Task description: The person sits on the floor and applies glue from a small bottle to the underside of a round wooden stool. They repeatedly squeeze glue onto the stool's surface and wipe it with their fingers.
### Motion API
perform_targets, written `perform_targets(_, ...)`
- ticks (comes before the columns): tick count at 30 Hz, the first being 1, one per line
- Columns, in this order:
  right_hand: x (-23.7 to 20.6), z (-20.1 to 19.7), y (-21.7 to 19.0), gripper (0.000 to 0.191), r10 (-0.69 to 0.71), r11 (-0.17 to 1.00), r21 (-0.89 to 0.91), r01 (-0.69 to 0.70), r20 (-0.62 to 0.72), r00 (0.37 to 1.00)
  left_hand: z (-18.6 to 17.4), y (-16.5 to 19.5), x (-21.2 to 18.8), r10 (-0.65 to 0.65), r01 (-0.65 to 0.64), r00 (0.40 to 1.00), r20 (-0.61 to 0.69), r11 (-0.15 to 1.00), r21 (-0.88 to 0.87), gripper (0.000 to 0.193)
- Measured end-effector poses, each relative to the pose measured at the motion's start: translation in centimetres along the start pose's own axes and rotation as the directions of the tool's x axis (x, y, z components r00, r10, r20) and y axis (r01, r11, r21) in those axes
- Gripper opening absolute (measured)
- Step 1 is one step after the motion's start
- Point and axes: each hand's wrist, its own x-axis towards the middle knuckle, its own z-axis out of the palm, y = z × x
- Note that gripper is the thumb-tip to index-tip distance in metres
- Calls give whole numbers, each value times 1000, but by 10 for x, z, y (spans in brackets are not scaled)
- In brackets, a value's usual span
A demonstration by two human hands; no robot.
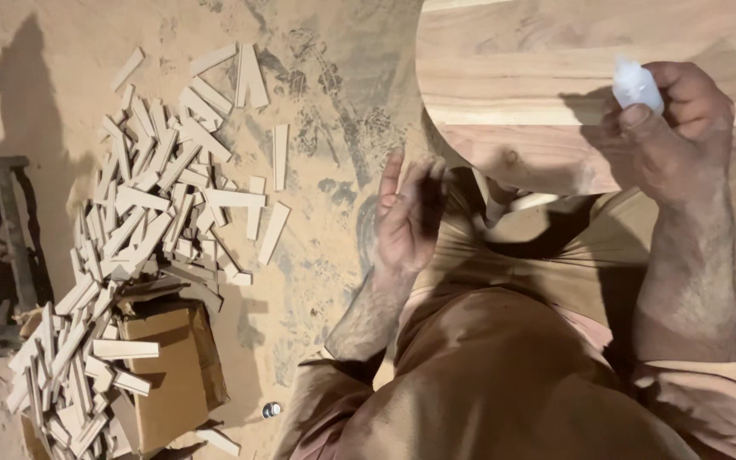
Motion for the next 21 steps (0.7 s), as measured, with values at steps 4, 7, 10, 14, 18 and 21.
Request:
perform_targets(4, -1, 2, -3, 38, -1, 1000, -14, 0, -12, 1000, -7, -8, 6, -19, 20, 999, -44, 1000, 10, 63)
perform_targets(7, 0, -1, 2, 37, -8, 1000, -23, 7, -1, 1000, -16, -9, 6, 0, -2, 1000, 17, 996, 88, 47)
perform_targets(10, -1, -6, 8, 35, -37, 999, 11, 37, 31, 999, -24, -7, 4, -13, 12, 996, 86, 1000, 13, 16)
perform_targets(14, -3, -11, 9, 38, -43, 999, 20, 42, 29, 999, -33, -7, 4, 40, -14, 990, -132, 982, 188, 17)
perform_targets(18, -1, -8, 6, 38, -51, 999, -19, 51, 30, 998, -41, -10, 8, 4, 17, 987, -158, 991, 133, 21)
perform_targets(21, 0, -5, 3, 40, -53, 998, -41, 54, 21, 998, -40, -17, 8, 12, 5, 996, -88, 981, 193, 25)
